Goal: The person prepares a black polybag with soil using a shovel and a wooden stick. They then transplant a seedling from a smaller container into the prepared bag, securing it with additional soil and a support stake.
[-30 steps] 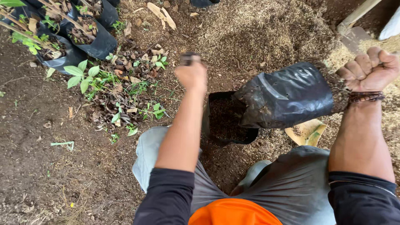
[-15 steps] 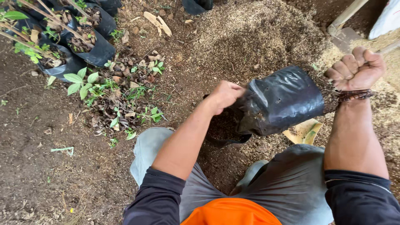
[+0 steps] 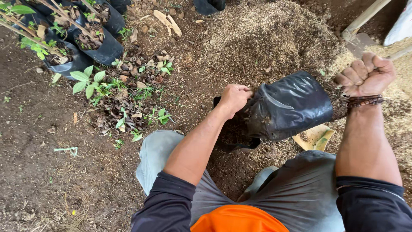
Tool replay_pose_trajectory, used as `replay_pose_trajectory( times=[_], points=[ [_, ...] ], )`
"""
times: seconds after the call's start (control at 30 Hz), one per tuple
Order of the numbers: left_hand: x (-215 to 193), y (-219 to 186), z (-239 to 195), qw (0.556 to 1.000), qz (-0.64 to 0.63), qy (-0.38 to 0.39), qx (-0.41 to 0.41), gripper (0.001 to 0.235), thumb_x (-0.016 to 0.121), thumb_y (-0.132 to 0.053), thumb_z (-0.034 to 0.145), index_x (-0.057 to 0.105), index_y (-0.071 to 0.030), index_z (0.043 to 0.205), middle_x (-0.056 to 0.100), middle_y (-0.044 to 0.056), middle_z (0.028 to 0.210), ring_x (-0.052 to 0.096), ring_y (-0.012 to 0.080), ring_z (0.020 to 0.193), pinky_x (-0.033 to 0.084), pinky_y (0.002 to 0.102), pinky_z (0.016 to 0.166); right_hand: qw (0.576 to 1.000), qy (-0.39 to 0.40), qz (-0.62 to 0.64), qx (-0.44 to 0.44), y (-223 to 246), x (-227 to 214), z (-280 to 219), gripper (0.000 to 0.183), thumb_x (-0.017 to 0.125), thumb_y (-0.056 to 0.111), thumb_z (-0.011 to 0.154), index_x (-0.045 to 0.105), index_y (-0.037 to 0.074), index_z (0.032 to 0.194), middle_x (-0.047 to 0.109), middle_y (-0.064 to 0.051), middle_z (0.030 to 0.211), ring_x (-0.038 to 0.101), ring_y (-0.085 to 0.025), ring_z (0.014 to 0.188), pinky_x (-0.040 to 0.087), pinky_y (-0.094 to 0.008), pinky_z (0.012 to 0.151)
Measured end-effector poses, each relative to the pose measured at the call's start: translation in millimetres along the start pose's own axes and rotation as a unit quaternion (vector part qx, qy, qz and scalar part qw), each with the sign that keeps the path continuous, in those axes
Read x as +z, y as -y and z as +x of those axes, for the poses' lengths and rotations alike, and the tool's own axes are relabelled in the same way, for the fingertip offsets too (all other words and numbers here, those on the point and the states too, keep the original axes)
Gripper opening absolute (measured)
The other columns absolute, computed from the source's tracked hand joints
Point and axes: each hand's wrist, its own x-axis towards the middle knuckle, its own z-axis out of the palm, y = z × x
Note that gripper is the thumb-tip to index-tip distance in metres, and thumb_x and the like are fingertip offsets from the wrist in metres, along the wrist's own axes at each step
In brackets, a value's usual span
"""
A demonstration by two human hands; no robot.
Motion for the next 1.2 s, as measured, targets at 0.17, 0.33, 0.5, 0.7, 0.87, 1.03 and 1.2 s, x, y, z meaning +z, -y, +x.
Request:
replay_pose_trajectory(
  times=[0.17,0.33,0.5,0.7,0.87,1.03,1.2],
  points=[
    [-15,-23,-15,0.991,0.085,-0.054,0.093,0.014,0.069,-0.015,0.092,0.080,-0.006,0.094,0.078,0.008,0.085,0.069,0.0163,0.073,0.055,0.035,0.070,1.000,0.002,0.009,-0.014,-6,-25,-2,0.058,0.038,0.033,0.118,0.028,0.021,0.062,0.021,0.008,0.048,0.020,-0.007,0.041,0.027,-0.028,0.046],
    [-19,-30,-16,0.985,0.103,-0.031,0.133,0.014,0.068,-0.014,0.092,0.078,-0.007,0.096,0.077,0.007,0.092,0.071,0.0183,0.085,0.057,0.038,0.081,0.999,0.024,0.004,-0.031,-8,-35,8,0.056,0.038,0.034,0.118,0.028,0.023,0.064,0.019,0.009,0.048,0.018,-0.007,0.040,0.026,-0.027,0.044],
    [-21,-35,-5,0.966,0.097,-0.075,0.227,0.057,0.070,-0.013,0.081,0.058,-0.015,0.137,0.059,0.009,0.127,0.061,0.0209,0.115,0.050,0.042,0.098,0.999,0.044,0.011,-0.028,1,-19,5,0.055,0.037,0.036,0.117,0.028,0.021,0.065,0.020,0.007,0.047,0.018,-0.007,0.039,0.028,-0.028,0.043],
    [-9,-48,4,0.940,0.312,0.042,0.134,0.022,0.071,-0.032,0.094,0.078,-0.013,0.103,0.065,0.010,0.115,0.062,0.0247,0.110,0.047,0.043,0.099,0.995,-0.091,0.009,-0.049,-3,29,-1,0.051,0.041,0.028,0.114,0.030,0.021,0.064,0.025,0.006,0.055,0.024,-0.010,0.048,0.026,-0.029,0.045],
    [-3,-21,14,0.943,0.249,0.068,0.209,0.019,0.071,-0.023,0.090,0.077,-0.005,0.093,0.070,0.010,0.104,0.068,0.0239,0.099,0.054,0.039,0.091,0.995,-0.088,0.050,-0.008,-10,53,-4,0.047,0.043,0.028,0.110,0.035,0.020,0.065,0.027,0.007,0.049,0.026,-0.010,0.046,0.026,-0.029,0.042],
    [-3,-11,23,0.971,0.167,0.037,0.169,0.018,0.065,-0.019,0.093,0.075,-0.004,0.091,0.075,0.011,0.091,0.072,0.0227,0.086,0.058,0.040,0.082,0.993,-0.119,0.022,0.013,-14,65,-1,0.041,0.043,0.025,0.105,0.035,0.020,0.065,0.027,0.006,0.050,0.025,-0.010,0.043,0.026,-0.028,0.039],
    [-14,-19,23,0.977,0.160,0.032,0.140,0.022,0.064,-0.022,0.097,0.072,-0.003,0.090,0.074,0.010,0.089,0.070,0.0208,0.083,0.057,0.040,0.079,0.992,-0.118,0.039,0.011,-23,49,2,0.043,0.042,0.026,0.106,0.034,0.021,0.064,0.027,0.006,0.050,0.025,-0.010,0.044,0.028,-0.030,0.042]
  ],
)
